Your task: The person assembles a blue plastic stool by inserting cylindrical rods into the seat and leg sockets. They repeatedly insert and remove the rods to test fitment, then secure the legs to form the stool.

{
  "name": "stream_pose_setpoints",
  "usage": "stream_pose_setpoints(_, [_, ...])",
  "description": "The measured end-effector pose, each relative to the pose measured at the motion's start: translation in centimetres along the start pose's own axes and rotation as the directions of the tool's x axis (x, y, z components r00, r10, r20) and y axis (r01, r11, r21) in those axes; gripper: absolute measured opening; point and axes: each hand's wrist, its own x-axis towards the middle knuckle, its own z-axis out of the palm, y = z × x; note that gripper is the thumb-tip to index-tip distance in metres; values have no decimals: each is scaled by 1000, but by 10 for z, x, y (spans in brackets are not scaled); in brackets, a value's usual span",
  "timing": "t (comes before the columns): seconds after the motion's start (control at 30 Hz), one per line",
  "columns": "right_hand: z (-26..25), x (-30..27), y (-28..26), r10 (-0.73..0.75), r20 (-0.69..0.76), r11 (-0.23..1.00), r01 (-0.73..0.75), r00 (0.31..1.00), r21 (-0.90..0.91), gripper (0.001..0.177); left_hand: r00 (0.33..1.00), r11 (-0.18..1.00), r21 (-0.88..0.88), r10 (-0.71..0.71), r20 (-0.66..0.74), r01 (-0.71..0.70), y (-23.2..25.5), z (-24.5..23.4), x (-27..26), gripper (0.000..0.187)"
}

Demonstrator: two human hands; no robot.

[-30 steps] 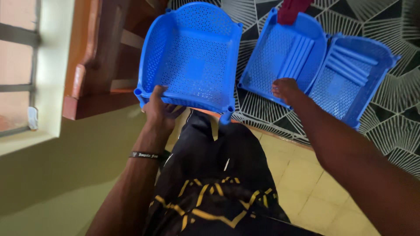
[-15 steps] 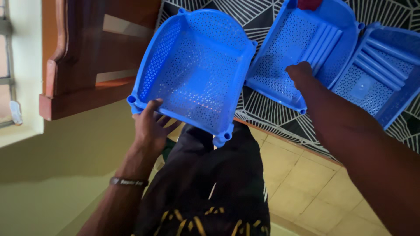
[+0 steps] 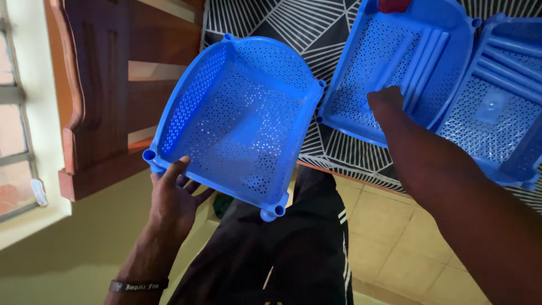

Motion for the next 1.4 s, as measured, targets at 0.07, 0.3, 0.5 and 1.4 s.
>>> stream_pose_setpoints(0.07, [5,-7,-4,16,184,899,-94,983,427,25,1000,1000,17,7,-18,-7,4,-2,2,74])
stream_pose_setpoints(0.3, [-59,-111,-51,-308,369,539,-158,877,827,18,990,991,-8,132,44,-132,15,-12,14,75])
stream_pose_setpoints(0.5, [-144,-259,-118,-489,259,497,21,833,868,42,973,979,-50,201,117,-196,33,-36,20,76])
stream_pose_setpoints(1.4, [-181,-541,-271,-865,95,414,595,492,688,28,684,709,-150,704,190,-689,72,-121,39,128])
